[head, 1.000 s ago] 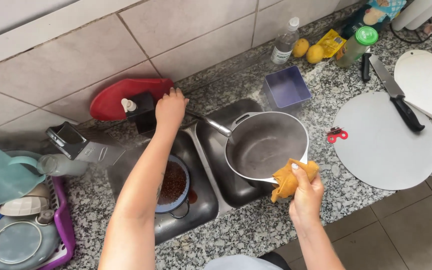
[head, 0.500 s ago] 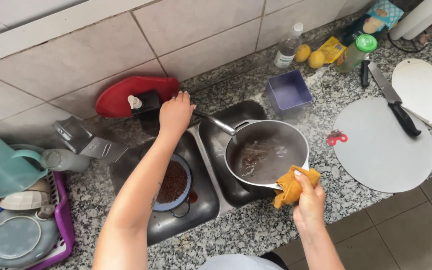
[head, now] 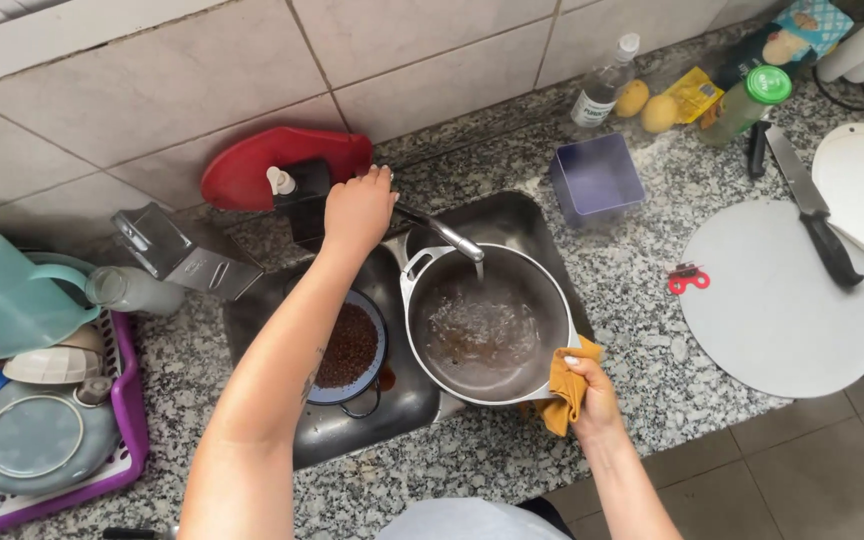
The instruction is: The person pours beans from a pot into a colander in the sink and rinses them under running water. They then wash the pot with a sponge and rinse it thoroughly. Finally, the person places the pot on the stove and pours hot water into it from an electric kettle.
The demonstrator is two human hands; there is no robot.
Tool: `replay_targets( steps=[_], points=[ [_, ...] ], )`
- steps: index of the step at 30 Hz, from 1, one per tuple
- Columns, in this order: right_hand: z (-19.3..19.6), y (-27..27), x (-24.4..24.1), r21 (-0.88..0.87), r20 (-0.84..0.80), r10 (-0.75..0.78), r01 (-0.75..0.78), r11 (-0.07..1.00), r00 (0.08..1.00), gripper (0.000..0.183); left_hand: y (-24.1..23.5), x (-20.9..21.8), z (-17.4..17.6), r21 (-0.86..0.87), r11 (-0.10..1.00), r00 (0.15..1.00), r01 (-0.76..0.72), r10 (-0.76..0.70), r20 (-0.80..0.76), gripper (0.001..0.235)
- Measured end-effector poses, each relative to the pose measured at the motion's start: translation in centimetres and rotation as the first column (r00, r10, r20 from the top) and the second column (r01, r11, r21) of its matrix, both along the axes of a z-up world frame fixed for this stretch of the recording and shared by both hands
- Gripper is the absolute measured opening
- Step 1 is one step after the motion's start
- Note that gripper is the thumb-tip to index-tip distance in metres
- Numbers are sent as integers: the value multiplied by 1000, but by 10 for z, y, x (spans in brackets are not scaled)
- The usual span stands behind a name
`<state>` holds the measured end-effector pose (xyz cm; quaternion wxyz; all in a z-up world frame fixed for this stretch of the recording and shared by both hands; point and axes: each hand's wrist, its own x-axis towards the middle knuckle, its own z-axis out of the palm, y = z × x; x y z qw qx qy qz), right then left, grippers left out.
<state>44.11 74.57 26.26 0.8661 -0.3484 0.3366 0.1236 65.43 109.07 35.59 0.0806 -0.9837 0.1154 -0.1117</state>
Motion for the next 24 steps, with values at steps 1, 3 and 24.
replay_targets(
  steps=[1, 3, 24],
  points=[
    [-16, -2, 5, 56, 5, 4, -4, 998, 1000, 34, -1, -2, 6, -12, 1000, 1000, -14, 13, -27, 38],
    [-38, -4, 14, 94, 14, 21, -22, 995, 1000, 36, -2, -1, 9, -10, 1000, 999, -23, 22, -27, 37],
    [10, -12, 2, -113, 246, -127, 159, 981, 961, 53, -22, -16, 9, -13, 999, 998, 49, -50, -26, 39]
  ],
)
